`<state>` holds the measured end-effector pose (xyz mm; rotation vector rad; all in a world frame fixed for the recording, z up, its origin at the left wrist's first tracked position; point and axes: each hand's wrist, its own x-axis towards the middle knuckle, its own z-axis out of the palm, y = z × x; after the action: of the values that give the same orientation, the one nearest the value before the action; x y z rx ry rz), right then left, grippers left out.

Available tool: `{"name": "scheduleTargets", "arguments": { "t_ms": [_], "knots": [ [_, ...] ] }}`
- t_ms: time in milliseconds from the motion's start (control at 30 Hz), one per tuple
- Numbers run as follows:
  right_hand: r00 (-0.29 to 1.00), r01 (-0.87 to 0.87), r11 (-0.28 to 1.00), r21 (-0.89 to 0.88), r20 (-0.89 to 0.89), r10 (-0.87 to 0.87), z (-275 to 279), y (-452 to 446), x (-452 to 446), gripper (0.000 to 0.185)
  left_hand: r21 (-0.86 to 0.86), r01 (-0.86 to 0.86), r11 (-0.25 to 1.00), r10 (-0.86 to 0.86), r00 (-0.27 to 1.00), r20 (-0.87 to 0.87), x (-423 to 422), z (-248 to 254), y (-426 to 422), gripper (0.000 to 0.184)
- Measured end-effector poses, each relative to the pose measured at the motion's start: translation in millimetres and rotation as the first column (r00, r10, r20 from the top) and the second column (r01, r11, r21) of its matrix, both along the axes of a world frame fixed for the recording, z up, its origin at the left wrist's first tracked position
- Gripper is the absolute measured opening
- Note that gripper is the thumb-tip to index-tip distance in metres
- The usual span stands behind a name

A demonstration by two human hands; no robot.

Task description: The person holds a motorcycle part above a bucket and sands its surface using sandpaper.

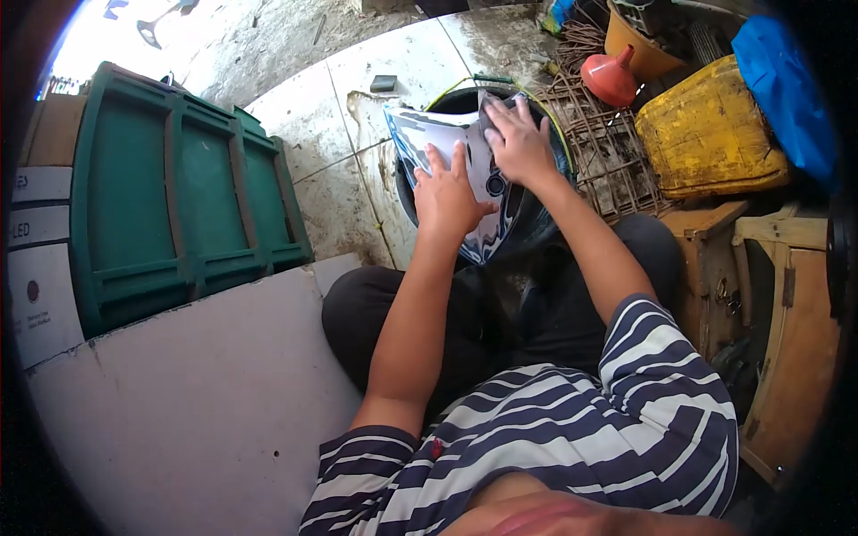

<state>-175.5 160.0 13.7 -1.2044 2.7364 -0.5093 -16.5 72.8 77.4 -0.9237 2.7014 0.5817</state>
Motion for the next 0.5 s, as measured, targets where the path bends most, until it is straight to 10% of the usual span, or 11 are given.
{"name": "scheduleTargets", "arguments": {
  "t_ms": [500],
  "knots": [
    [0.993,0.087,0.996,0.025,-0.082,-0.085,-30.9,1.6,-30.4,0.049,-0.001,-0.012,1.0,0.012,1.0,-0.003,0.6,-0.9,2.1,0.122]
  ]
}}
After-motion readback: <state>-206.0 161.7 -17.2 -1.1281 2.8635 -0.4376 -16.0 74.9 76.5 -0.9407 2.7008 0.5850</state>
